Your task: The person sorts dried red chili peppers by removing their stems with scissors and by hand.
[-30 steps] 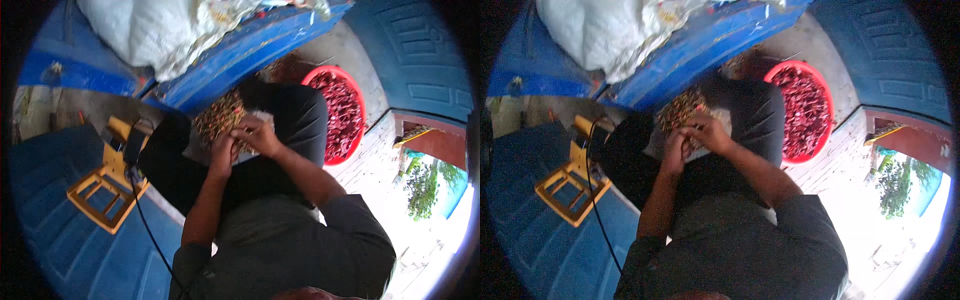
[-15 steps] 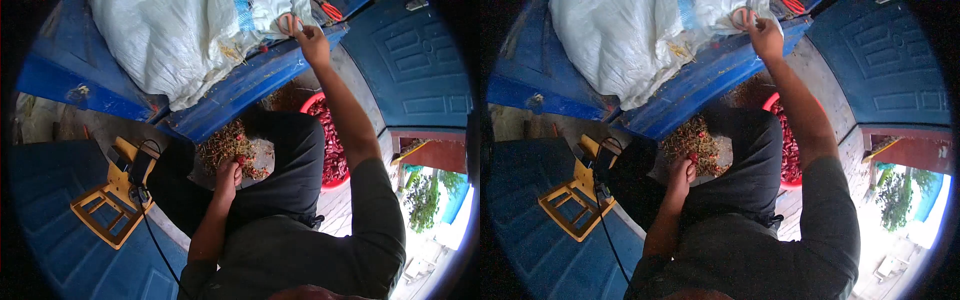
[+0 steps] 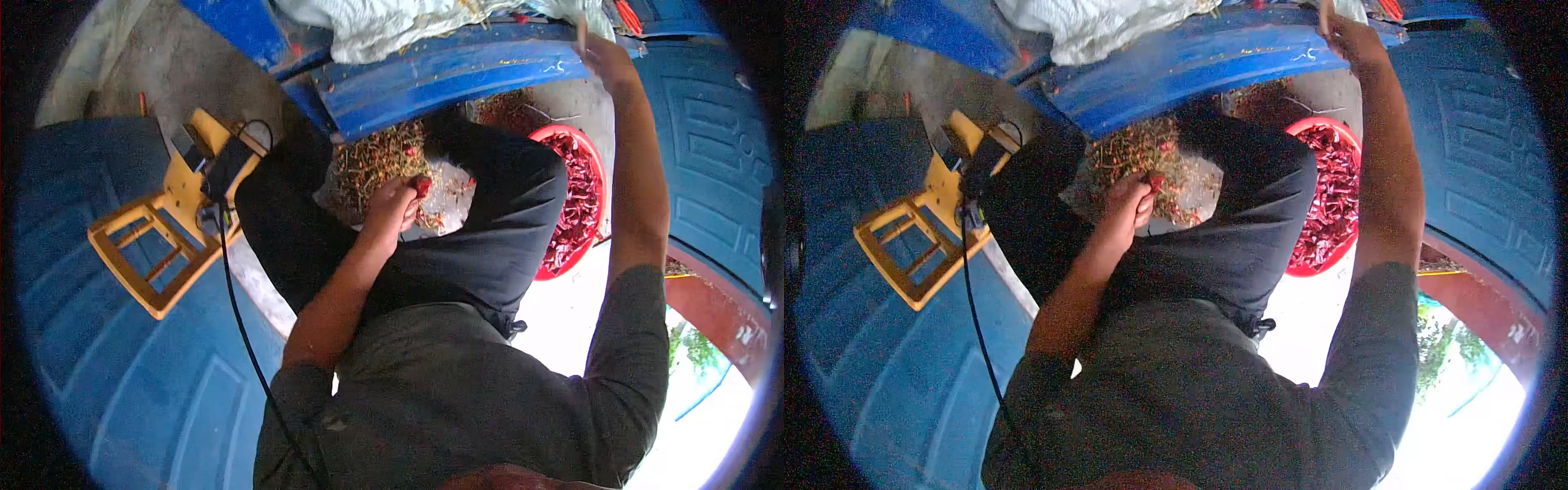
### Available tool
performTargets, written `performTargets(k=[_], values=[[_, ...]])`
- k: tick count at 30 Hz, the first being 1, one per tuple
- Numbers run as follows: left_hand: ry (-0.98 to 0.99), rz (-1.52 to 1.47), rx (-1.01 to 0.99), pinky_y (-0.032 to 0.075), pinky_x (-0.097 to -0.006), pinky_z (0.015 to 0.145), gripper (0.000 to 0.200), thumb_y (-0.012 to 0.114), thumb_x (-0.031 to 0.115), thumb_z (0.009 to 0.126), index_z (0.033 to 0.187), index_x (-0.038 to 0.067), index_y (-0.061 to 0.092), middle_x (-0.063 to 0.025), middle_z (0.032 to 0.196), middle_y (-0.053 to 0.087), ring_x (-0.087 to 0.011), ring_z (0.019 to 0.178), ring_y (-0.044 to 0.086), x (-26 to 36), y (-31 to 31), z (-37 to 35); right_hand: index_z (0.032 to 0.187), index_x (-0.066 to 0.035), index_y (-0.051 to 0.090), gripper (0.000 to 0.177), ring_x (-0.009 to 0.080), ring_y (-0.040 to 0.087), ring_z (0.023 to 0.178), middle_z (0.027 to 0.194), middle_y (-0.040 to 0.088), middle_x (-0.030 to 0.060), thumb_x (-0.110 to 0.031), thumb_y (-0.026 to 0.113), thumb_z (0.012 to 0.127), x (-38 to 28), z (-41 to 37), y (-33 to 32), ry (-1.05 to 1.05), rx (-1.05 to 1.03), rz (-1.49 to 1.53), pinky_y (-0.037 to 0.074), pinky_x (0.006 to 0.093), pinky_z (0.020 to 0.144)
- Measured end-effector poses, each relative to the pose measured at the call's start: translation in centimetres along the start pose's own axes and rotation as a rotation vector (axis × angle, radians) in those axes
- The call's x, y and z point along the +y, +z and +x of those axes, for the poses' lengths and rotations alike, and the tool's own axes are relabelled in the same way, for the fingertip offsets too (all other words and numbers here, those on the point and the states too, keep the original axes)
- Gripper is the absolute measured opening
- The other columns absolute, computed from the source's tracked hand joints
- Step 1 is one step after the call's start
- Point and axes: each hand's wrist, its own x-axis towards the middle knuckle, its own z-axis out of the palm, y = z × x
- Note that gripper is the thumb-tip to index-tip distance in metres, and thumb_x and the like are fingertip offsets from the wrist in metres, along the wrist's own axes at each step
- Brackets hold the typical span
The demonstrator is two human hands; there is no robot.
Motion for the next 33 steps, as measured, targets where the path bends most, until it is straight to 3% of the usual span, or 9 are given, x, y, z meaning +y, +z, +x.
performTargets(k=[3,5,7,8,10,12,17,25,33], values=[[0.01,-0.048,0.009,0.022,-0.0204,0.04,0.011,0.054,0.016,0.092,0.09,0.006,0.058,0.0084,0.063,0.041,-0.0013,0.047,0.034,-0.4,0.2,0.0,0.137,-0.007,0.05,0.045,0.0115,0.054,0.091,0.103,0.058,-0.002,-0.021,0.059,0.095,5.0,-5.5,0.4,-0.136,-0.237,0.5,0.045,0.0229,0.077],[0.028,-0.061,0.039,0.022,-0.0205,0.041,0.011,0.052,0.014,0.09,0.089,0.006,0.057,0.0075,0.063,0.041,-0.0019,0.048,0.033,-0.6,0.0,-0.1,0.118,-0.01,0.058,0.028,0.01,0.052,0.079,0.089,0.054,-0.0019,-0.031,0.056,0.1,3.2,-14.1,6.6,-0.076,0.003,0.676,0.043,0.0254,0.071],[0.016,-0.027,0.046,0.022,-0.0211,0.042,0.011,0.052,0.015,0.09,0.09,0.005,0.058,0.0074,0.063,0.04,-0.0024,0.049,0.032,-0.3,0.2,-0.3,0.119,-0.01,0.057,0.025,0.0093,0.053,0.069,0.091,0.058,-0.001,-0.028,0.051,0.103,5.8,-20.2,8.9,-0.057,-0.054,0.147,0.042,0.0231,0.058],[0.027,-0.008,0.04,0.023,-0.0214,0.042,0.011,0.052,0.014,0.09,0.091,0.005,0.058,0.0072,0.063,0.04,-0.0025,0.049,0.032,-0.5,0.1,-0.1,0.122,-0.01,0.058,0.028,0.0089,0.055,0.066,0.096,0.062,0.0013,-0.029,0.052,0.103,10.5,-21.9,10.2,-0.255,-0.084,0.228,0.044,0.0229,0.057],[0.036,0.027,0.032,0.025,-0.0221,0.044,0.014,0.052,0.014,0.09,0.097,0.004,0.059,0.0073,0.064,0.04,-0.0026,0.05,0.033,-0.7,0.3,-0.2,0.125,-0.005,0.058,0.032,0.0108,0.064,0.079,0.097,0.067,0.006,-0.021,0.064,0.098,4.6,-28.2,14.0,0.016,-0.304,0.36,0.052,0.0251,0.067],[0.025,0.034,0.02,0.025,-0.0218,0.044,0.015,0.053,0.014,0.091,0.099,0.004,0.06,0.0074,0.064,0.04,-0.0024,0.05,0.033,-0.6,0.7,-0.5,0.125,-0.001,0.058,0.036,0.0101,0.065,0.083,0.097,0.067,0.0062,-0.019,0.068,0.096,3.8,-30.2,16.4,-0.163,-0.413,0.237,0.053,0.0256,0.072],[0.004,0.029,0.01,0.025,-0.021,0.044,0.02,0.053,0.015,0.092,0.104,0.002,0.06,0.0077,0.066,0.041,-0.0023,0.051,0.033,-0.9,0.5,-0.2,0.124,0.0,0.059,0.044,0.0119,0.065,0.087,0.102,0.068,0.0092,-0.019,0.077,0.089,0.7,-29.3,16.9,-0.074,-0.61,0.002,0.053,0.0291,0.075],[0.059,0.035,-0.011,0.025,-0.0217,0.04,0.016,0.049,0.016,0.092,0.096,0.006,0.06,0.0081,0.062,0.041,-0.0027,0.046,0.035,-1.2,-0.6,-0.8,0.12,-0.001,0.061,0.067,0.0299,0.07,0.095,0.107,0.069,0.0164,-0.036,0.09,0.071,-1.0,-26.5,17.2,-0.348,-0.653,-0.349,0.056,0.0382,0.08],[0.041,-0.01,0.0,0.023,-0.0215,0.041,0.015,0.05,0.01,0.089,0.095,0.003,0.062,0.0075,0.062,0.041,-0.0026,0.048,0.033,-0.2,0.4,-1.5,0.118,-0.002,0.064,0.063,0.0356,0.069,0.095,0.104,0.069,0.019,-0.044,0.084,0.075,-3.5,-25.4,16.7,-0.405,-0.72,-0.547,0.055,0.0433,0.081]])
